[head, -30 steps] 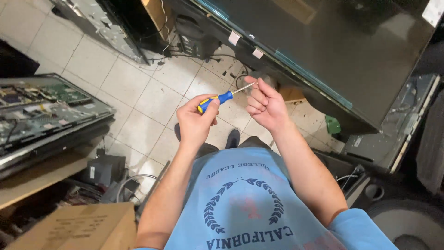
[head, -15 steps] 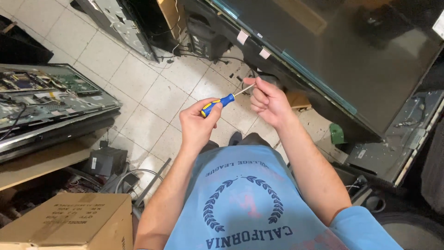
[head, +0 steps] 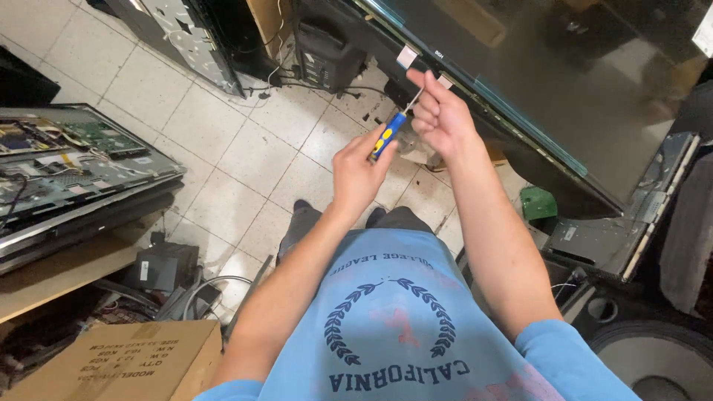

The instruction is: Disassembling a television by prying the screen panel from the frame and moving it to a workbench.

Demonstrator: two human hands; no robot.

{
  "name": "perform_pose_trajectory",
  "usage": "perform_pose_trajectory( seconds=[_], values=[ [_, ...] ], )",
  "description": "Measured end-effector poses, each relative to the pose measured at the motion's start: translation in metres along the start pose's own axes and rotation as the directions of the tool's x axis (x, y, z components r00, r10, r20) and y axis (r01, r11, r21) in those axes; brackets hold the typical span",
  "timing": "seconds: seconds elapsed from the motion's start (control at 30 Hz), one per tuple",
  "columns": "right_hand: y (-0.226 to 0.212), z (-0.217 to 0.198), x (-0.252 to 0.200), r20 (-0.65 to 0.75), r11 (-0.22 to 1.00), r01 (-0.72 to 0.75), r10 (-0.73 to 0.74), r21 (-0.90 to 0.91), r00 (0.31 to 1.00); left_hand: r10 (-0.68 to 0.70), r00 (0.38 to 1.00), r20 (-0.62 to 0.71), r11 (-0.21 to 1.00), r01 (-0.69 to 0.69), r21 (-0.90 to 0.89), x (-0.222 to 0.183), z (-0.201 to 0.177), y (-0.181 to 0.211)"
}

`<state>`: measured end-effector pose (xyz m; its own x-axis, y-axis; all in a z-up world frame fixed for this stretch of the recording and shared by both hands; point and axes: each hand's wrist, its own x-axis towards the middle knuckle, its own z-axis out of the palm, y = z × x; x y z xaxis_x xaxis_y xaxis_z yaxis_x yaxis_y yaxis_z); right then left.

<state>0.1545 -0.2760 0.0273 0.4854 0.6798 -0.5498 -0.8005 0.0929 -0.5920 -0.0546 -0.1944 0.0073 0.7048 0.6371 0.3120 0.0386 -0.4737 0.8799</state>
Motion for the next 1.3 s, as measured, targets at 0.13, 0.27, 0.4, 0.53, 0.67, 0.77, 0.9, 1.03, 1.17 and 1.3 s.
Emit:
perform_pose_trajectory(
  seconds=[0.13,0.27,0.4,0.53,0.67,0.77,0.9,1.03,1.17,1.3],
  values=[
    [0.004,0.001,0.025,-0.069,0.996,0.082,-0.084,-0.019,0.994,-0.295,0.955,0.031,0.951,0.296,-0.092,0.019,0.026,-0.009],
    [-0.001,0.002,0.033,-0.111,0.994,0.083,-0.091,-0.072,0.99,-0.433,0.893,0.121,0.881,0.448,-0.154,0.034,0.027,-0.008],
    [-0.004,0.004,0.032,-0.115,0.993,0.088,-0.096,-0.073,0.989,-0.427,0.896,0.121,0.888,0.441,-0.134,0.035,0.032,-0.02],
    [-0.001,-0.002,0.034,-0.106,0.993,0.107,-0.111,-0.043,0.988,-0.43,0.896,0.115,0.881,0.444,-0.164,0.035,0.032,-0.022],
    [0.002,-0.006,0.034,-0.112,0.991,0.134,-0.135,-0.02,0.985,-0.438,0.889,0.134,0.869,0.457,-0.189,0.038,0.03,-0.019],
    [0.003,-0.004,0.032,-0.104,0.99,0.141,-0.143,-0.021,0.984,-0.459,0.878,0.134,0.85,0.478,-0.22,0.037,0.03,-0.017],
    [0.004,-0.007,0.036,-0.104,0.989,0.145,-0.149,-0.041,0.983,-0.546,0.82,0.171,0.765,0.571,-0.298,0.041,0.029,-0.009],
    [0.004,-0.003,0.034,-0.107,0.986,0.162,-0.166,-0.046,0.98,-0.538,0.824,0.177,0.765,0.566,-0.309,0.046,0.028,-0.002],
    [0.012,0.01,0.024,-0.197,0.98,0.152,-0.175,-0.129,0.965,-0.289,0.957,-0.023,0.954,0.286,-0.085,0.035,0.048,-0.027],
    [0.039,-0.032,0.057,-0.275,0.973,0.191,-0.219,-0.127,0.936,0.124,0.98,-0.155,0.939,-0.066,0.336,0.027,0.062,-0.049]
  ],
)
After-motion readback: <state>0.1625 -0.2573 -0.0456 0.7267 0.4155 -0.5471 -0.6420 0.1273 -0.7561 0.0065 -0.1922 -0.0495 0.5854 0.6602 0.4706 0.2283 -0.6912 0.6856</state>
